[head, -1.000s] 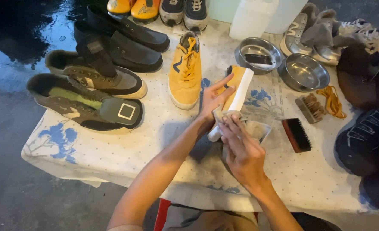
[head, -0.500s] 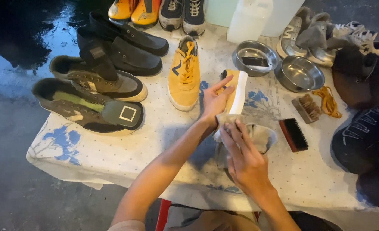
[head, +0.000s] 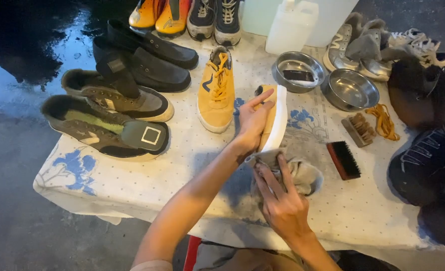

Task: The person scrubs the white sole of a yellow sneaker with a brush, then wipes it with a cloth. They dip the brush into a metal bowl of water and continue scrubbing the sole. The person repeats the scrubbing and wiping process on the same shoe.

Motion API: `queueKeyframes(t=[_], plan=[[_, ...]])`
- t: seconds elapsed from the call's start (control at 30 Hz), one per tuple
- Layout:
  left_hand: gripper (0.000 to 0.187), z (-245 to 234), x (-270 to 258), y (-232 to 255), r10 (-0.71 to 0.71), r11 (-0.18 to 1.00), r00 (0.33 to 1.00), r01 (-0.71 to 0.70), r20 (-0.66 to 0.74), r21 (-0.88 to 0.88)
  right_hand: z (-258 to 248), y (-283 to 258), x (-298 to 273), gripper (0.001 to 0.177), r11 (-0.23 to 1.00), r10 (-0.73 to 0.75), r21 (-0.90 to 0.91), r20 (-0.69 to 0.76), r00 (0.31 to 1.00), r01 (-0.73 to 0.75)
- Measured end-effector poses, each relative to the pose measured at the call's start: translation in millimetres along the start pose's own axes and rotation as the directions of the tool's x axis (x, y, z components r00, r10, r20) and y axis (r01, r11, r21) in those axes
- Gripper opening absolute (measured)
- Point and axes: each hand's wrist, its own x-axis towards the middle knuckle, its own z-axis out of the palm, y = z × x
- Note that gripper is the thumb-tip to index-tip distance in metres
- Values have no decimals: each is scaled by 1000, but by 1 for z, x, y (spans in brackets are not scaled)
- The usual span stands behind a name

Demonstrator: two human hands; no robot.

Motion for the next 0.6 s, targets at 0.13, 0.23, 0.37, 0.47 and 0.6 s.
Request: queueKeyframes(t=[0.13, 0.23, 0.37, 0.47, 0.6], plan=[[38, 2, -3, 6, 26, 999, 1000, -26, 8, 46, 29, 10, -32, 39, 975, 98, 214, -162, 982, -62], [38, 3, 2, 8, 3, 1000, 1000, -4, -4, -24, 31, 21, -39, 36, 686, 476, 686, -172, 863, -242], [36, 5, 9, 7, -35, 996, 999, 37, 17, -86, 19, 39, -28, 35, 84, 856, 854, 202, 476, -514], [36, 6, 13, 7, -48, 995, 999, 49, 20, -84, 28, 43, -27, 41, 55, 854, 855, 227, 468, -515], [37, 5, 16, 9, -63, 996, 998, 64, 9, -61, 61, 43, -54, 49, 594, 641, 584, 73, 764, -554]])
